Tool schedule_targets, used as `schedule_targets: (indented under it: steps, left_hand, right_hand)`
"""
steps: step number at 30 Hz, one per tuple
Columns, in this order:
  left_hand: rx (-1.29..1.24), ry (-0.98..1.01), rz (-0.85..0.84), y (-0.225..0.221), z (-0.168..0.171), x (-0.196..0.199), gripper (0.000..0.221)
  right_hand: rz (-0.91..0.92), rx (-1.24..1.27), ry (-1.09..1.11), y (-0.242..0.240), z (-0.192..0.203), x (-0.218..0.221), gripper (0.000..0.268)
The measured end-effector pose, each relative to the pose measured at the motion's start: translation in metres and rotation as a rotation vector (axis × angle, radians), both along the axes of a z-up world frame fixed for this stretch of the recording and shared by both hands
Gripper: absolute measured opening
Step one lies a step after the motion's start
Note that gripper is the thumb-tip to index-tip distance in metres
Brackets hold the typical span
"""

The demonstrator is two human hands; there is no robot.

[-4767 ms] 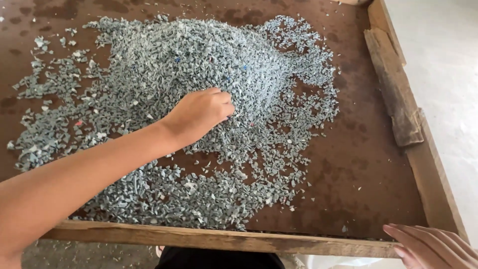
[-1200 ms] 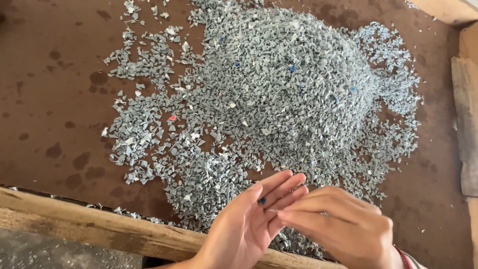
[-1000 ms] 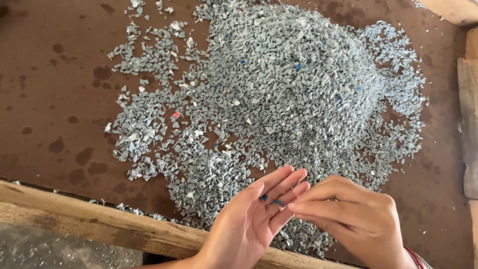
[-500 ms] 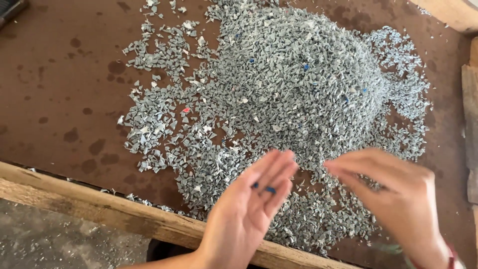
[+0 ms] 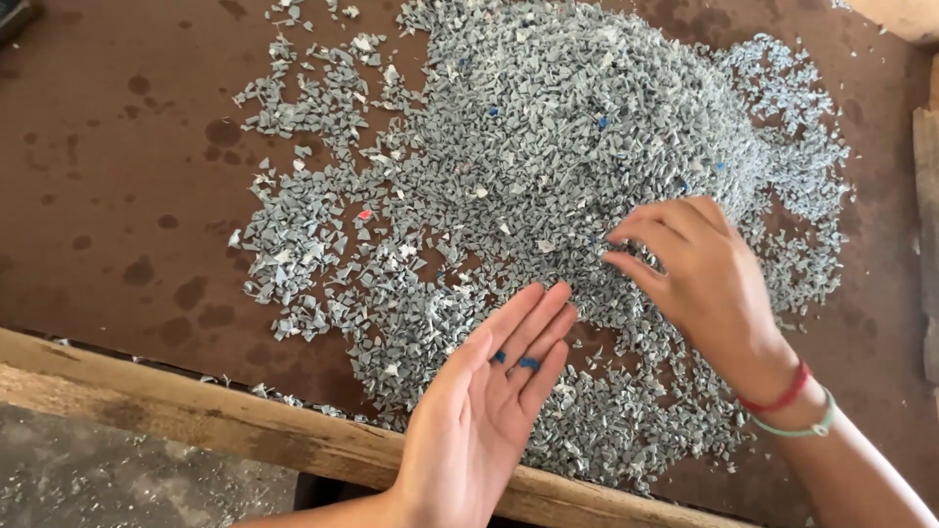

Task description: The person pours a bucket of shredded plastic flakes onto a wooden sorting table and manually picks out blue-colored flakes from the predominantly grey pile.

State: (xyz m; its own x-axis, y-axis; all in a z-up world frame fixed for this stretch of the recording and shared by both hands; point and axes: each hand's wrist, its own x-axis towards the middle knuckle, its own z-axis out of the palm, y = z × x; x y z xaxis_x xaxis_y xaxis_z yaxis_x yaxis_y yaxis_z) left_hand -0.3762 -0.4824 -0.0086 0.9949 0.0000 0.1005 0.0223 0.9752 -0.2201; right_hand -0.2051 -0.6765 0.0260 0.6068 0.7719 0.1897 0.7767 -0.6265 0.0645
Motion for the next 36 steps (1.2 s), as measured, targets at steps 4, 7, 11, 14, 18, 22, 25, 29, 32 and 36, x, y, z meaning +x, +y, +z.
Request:
schedule_targets:
  steps: [4, 7, 11, 14, 18, 22, 25, 29, 32, 36]
  left_hand:
    - [0.098, 0.046, -0.012, 0.001, 0.003, 0.002, 0.046]
    - [0.097, 0.05, -0.01, 0.001, 0.003, 0.002, 0.046]
    - [0.098, 0.043, 0.0, 0.001, 0.003, 0.003, 0.046]
    - [0.098, 0.027, 0.0, 0.001, 0.002, 0.003, 0.047]
    - [0.091, 0.013, 0.004, 0.0, 0.002, 0.003, 0.046]
    - [0.108, -0.003, 0.023, -0.001, 0.002, 0.003, 0.047]
    - [0.022, -0.046, 0.028, -0.002, -0.003, 0.001, 0.046]
    - [-0.069, -0.08, -0.012, -0.009, -0.006, 0.001, 0.044]
    - [0.117, -0.029, -0.031, -0.012, -0.007, 0.002, 0.047]
    - [0.168, -0.016, -0.056, -0.016, -0.004, 0.001, 0.047]
  right_hand:
    - [0.055, -0.056, -0.132, 0.006, -0.009, 0.005, 0.029]
    - [0.068, -0.04, -0.102, 0.007, -0.011, 0.008, 0.027]
    - [0.079, -0.034, -0.082, 0.011, -0.008, 0.006, 0.025]
    - [0.079, -0.037, -0.095, 0.009, -0.012, 0.007, 0.02]
    - [0.077, -0.018, -0.079, 0.008, -0.01, 0.007, 0.013]
    - [0.086, 0.058, 0.024, -0.001, -0.01, 0.008, 0.014]
    - [-0.028, 0.147, 0.231, -0.007, -0.004, 0.0, 0.014]
    - [-0.262, 0.292, 0.615, -0.01, 0.011, -0.017, 0.017]
    - [-0.348, 0.36, 0.769, -0.004, 0.026, -0.035, 0.016]
    - [-0.151, 0.389, 0.741, 0.006, 0.039, -0.058, 0.014]
